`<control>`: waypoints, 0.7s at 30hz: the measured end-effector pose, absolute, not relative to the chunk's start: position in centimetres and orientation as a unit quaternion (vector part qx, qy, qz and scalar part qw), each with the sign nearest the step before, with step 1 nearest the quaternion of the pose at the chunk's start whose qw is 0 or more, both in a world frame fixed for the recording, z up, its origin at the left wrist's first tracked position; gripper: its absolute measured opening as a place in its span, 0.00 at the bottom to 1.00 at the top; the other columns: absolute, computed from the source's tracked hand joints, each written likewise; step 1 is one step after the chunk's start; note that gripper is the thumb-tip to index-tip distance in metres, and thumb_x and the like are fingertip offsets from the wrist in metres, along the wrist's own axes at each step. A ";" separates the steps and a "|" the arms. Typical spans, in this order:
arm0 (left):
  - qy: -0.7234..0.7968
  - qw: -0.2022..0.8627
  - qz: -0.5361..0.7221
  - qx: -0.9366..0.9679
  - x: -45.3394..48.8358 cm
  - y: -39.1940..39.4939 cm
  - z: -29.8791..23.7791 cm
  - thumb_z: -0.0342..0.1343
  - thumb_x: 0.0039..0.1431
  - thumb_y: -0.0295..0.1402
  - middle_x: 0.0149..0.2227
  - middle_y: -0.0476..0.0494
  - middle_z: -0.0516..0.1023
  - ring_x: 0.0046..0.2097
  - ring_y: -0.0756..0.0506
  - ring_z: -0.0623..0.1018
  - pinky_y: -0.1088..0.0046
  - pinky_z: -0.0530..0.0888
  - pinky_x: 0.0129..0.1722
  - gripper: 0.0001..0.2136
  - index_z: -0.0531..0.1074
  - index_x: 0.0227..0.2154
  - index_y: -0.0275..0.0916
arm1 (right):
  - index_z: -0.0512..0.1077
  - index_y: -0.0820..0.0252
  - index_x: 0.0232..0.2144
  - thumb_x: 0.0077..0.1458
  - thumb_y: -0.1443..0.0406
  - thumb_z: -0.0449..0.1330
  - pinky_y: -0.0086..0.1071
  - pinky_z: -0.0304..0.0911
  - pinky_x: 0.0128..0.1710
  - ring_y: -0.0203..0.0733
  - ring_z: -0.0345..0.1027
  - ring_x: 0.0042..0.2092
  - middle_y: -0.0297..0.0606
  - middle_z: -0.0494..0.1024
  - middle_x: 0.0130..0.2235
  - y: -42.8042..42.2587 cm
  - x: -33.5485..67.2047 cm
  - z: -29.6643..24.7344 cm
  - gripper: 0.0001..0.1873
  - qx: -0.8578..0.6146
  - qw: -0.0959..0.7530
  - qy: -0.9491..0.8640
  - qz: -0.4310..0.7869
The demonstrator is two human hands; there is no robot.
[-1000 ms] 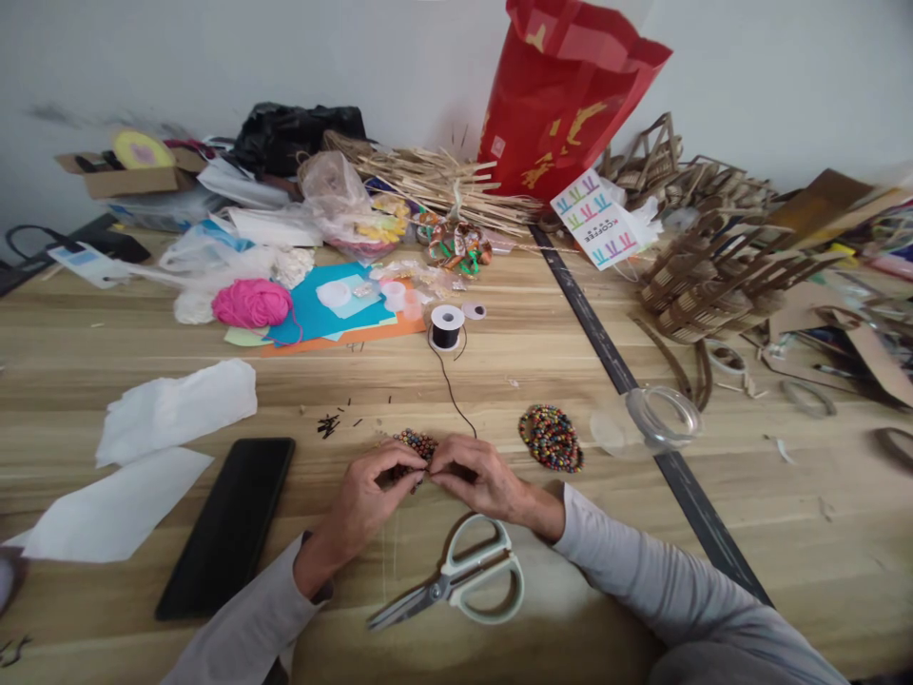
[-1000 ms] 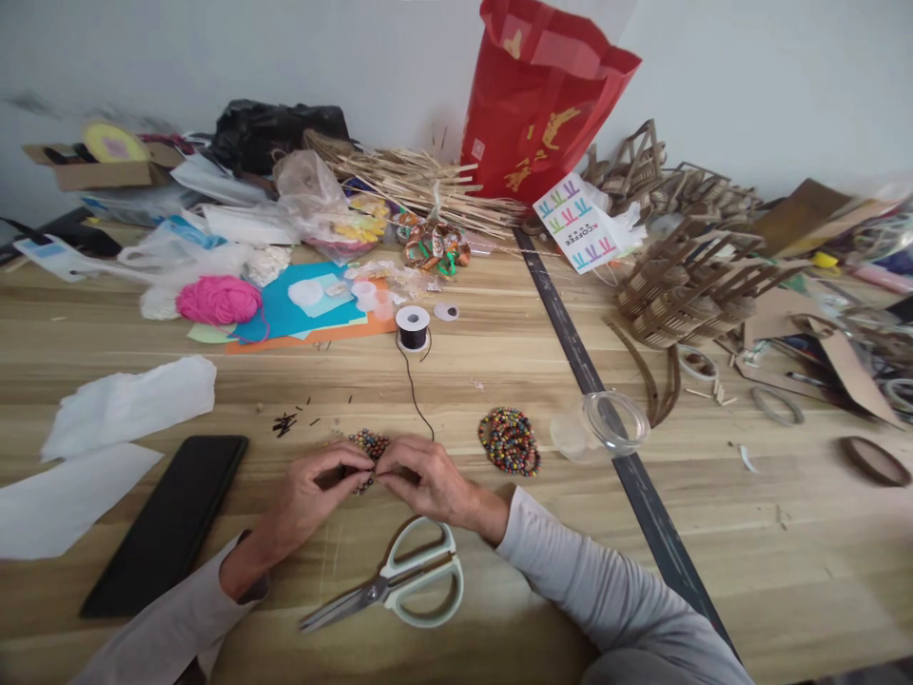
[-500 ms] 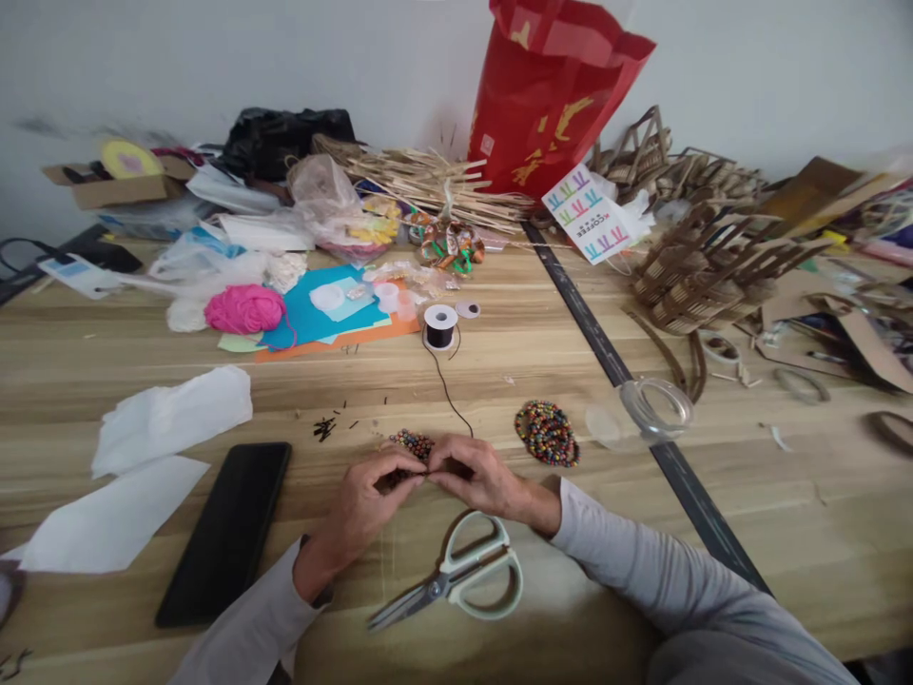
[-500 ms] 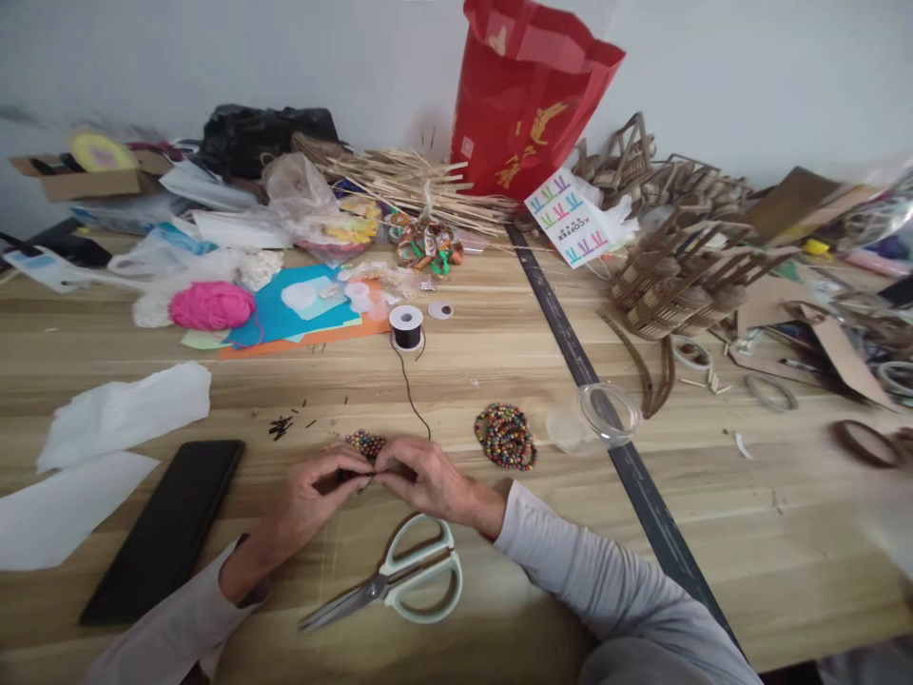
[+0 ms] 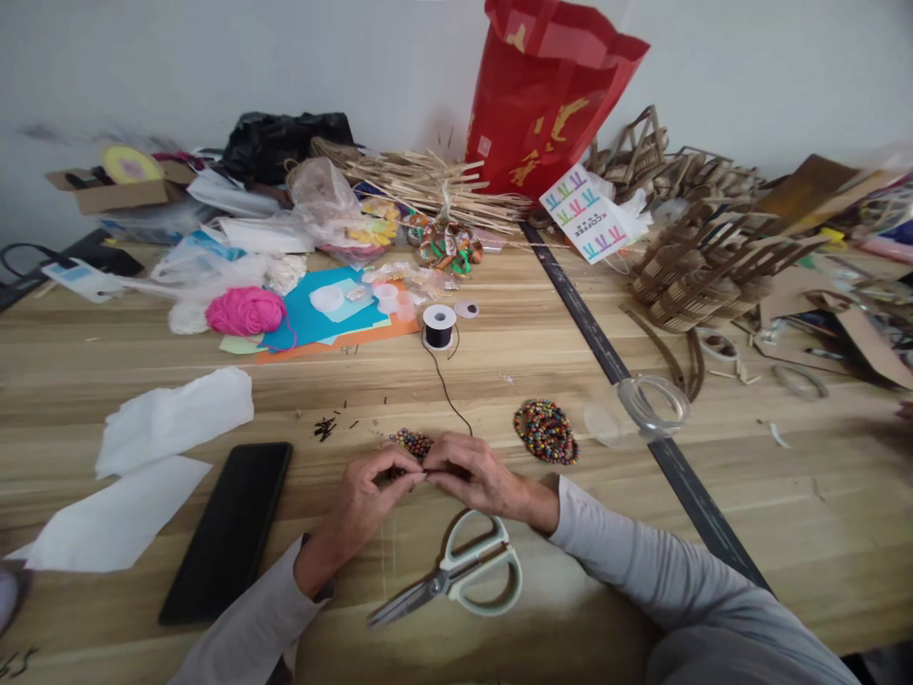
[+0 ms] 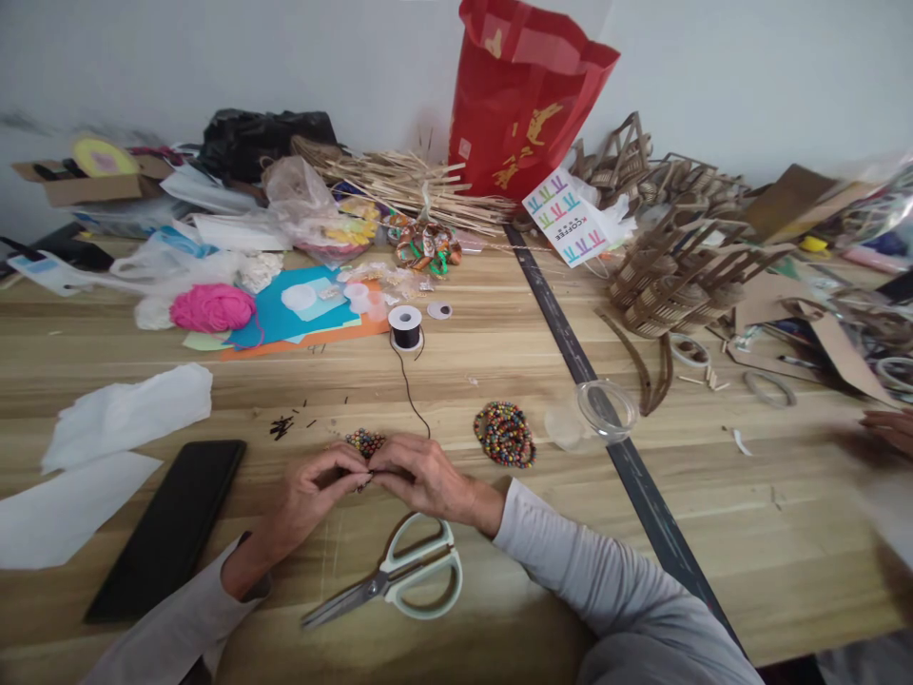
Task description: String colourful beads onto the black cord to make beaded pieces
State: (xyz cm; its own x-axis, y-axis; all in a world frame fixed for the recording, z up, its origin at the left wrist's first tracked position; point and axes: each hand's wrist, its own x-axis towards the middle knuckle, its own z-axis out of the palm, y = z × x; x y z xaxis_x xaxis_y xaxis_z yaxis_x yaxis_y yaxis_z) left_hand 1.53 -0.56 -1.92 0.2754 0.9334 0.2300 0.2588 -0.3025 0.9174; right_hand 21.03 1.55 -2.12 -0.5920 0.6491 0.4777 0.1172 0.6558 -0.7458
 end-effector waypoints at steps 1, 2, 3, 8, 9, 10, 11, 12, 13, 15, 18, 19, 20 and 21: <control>0.433 0.398 0.415 0.694 1.5 -0.6 -1.9 0.60 0.52 0.27 0.26 0.46 0.77 0.31 0.47 0.76 0.73 0.71 0.34 0.04 0.75 0.24 0.36 | 0.68 0.61 0.36 0.60 0.67 0.56 0.30 0.65 0.37 0.38 0.67 0.37 0.41 0.74 0.34 1.6 21.1 -2.1 0.03 -0.233 0.385 -0.824 0.344; 0.433 0.395 0.412 0.698 1.6 -0.6 -1.8 0.60 0.53 0.27 0.27 0.46 0.77 0.32 0.47 0.76 0.73 0.71 0.35 0.04 0.75 0.24 0.36 | 0.68 0.61 0.36 0.60 0.68 0.55 0.31 0.65 0.38 0.38 0.67 0.37 0.41 0.74 0.34 1.6 21.1 -2.1 0.03 -0.234 0.383 -0.824 0.345; 0.434 0.392 0.409 0.701 1.6 -0.6 -1.7 0.59 0.53 0.27 0.27 0.46 0.77 0.32 0.47 0.76 0.73 0.71 0.35 0.04 0.75 0.25 0.36 | 0.68 0.61 0.36 0.60 0.68 0.55 0.31 0.65 0.38 0.38 0.67 0.37 0.41 0.73 0.34 1.6 21.1 -2.0 0.02 -0.234 0.381 -0.825 0.345; 0.429 0.407 0.395 0.703 1.6 -0.7 -1.1 0.57 0.56 0.28 0.29 0.45 0.77 0.34 0.46 0.75 0.71 0.70 0.36 0.05 0.74 0.26 0.36 | 0.67 0.60 0.34 0.55 0.71 0.56 0.32 0.65 0.37 0.39 0.66 0.37 0.41 0.73 0.34 1.5 21.0 -2.1 0.03 -0.245 0.389 -0.826 0.325; 0.429 0.414 0.395 0.699 1.6 -0.7 -1.0 0.56 0.57 0.28 0.29 0.44 0.77 0.34 0.46 0.75 0.71 0.70 0.36 0.05 0.73 0.26 0.36 | 0.66 0.60 0.33 0.53 0.71 0.56 0.32 0.64 0.37 0.39 0.66 0.36 0.40 0.73 0.33 1.5 20.9 -2.1 0.04 -0.254 0.394 -0.825 0.315; 0.430 0.420 0.397 0.693 1.5 -0.7 -1.0 0.55 0.57 0.29 0.29 0.44 0.77 0.34 0.46 0.75 0.71 0.70 0.36 0.06 0.73 0.26 0.36 | 0.66 0.60 0.32 0.52 0.72 0.55 0.32 0.63 0.36 0.39 0.66 0.34 0.39 0.73 0.32 1.5 20.9 -2.2 0.04 -0.264 0.396 -0.825 0.303; 0.431 0.427 0.399 0.688 1.4 -0.7 -1.1 0.55 0.58 0.29 0.29 0.44 0.76 0.34 0.46 0.75 0.71 0.70 0.36 0.06 0.72 0.26 0.36 | 0.65 0.59 0.31 0.50 0.72 0.55 0.33 0.63 0.35 0.39 0.65 0.33 0.38 0.72 0.30 1.6 20.8 -2.3 0.05 -0.275 0.397 -0.826 0.291; 0.430 0.431 0.404 0.682 1.4 -0.7 -1.1 0.55 0.58 0.30 0.29 0.44 0.76 0.34 0.46 0.74 0.71 0.70 0.36 0.06 0.72 0.26 0.36 | 0.65 0.59 0.30 0.49 0.73 0.55 0.33 0.62 0.36 0.39 0.64 0.32 0.37 0.71 0.29 1.6 20.8 -2.4 0.05 -0.284 0.394 -0.829 0.279; 0.426 0.434 0.414 0.678 1.3 -0.8 -1.2 0.55 0.58 0.30 0.29 0.44 0.76 0.34 0.46 0.74 0.71 0.70 0.36 0.06 0.72 0.26 0.36 | 0.64 0.59 0.29 0.47 0.73 0.54 0.34 0.61 0.36 0.39 0.63 0.32 0.36 0.71 0.28 1.6 20.8 -2.4 0.06 -0.291 0.390 -0.832 0.266; 0.412 0.439 0.430 0.673 1.2 -0.8 -1.3 0.55 0.57 0.29 0.29 0.44 0.75 0.34 0.46 0.74 0.71 0.70 0.36 0.05 0.72 0.27 0.37 | 0.63 0.58 0.28 0.45 0.73 0.54 0.36 0.60 0.39 0.40 0.62 0.33 0.36 0.70 0.28 1.7 20.7 -2.5 0.07 -0.296 0.379 -0.844 0.237; 0.394 0.444 0.445 0.671 1.2 -0.8 -1.4 0.56 0.57 0.29 0.29 0.44 0.75 0.35 0.46 0.75 0.70 0.70 0.37 0.04 0.72 0.27 0.37 | 0.63 0.58 0.29 0.43 0.73 0.53 0.40 0.57 0.45 0.41 0.61 0.35 0.35 0.68 0.28 1.6 20.7 -2.6 0.08 -0.299 0.352 -0.866 0.192; 0.392 0.444 0.448 0.670 1.2 -0.8 -1.4 0.56 0.57 0.28 0.29 0.44 0.75 0.35 0.46 0.75 0.70 0.70 0.37 0.04 0.72 0.27 0.37 | 0.63 0.58 0.29 0.43 0.73 0.53 0.41 0.55 0.47 0.41 0.61 0.35 0.35 0.68 0.28 1.6 20.7 -2.6 0.08 -0.304 0.342 -0.871 0.180; 0.391 0.445 0.450 0.669 1.2 -0.8 -1.4 0.56 0.57 0.28 0.29 0.44 0.75 0.35 0.46 0.74 0.70 0.70 0.37 0.04 0.72 0.27 0.37 | 0.63 0.58 0.29 0.44 0.73 0.53 0.41 0.54 0.47 0.41 0.60 0.36 0.35 0.68 0.29 1.5 20.7 -2.6 0.08 -0.309 0.333 -0.874 0.170; 0.391 0.446 0.452 0.667 1.2 -0.8 -1.4 0.56 0.57 0.28 0.29 0.44 0.75 0.35 0.46 0.74 0.70 0.70 0.37 0.04 0.72 0.27 0.37 | 0.63 0.58 0.28 0.44 0.73 0.54 0.41 0.54 0.47 0.41 0.59 0.36 0.35 0.67 0.29 1.5 20.6 -2.6 0.07 -0.314 0.328 -0.876 0.165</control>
State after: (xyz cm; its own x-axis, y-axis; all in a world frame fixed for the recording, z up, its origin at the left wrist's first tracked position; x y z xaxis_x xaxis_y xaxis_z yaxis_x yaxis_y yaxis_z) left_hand 1.16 -0.79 -1.35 0.2858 0.9242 0.2533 0.1193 -0.2965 0.9475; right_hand 20.63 1.50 -2.56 -0.5875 0.6581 0.4709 0.4420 0.7484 -0.4945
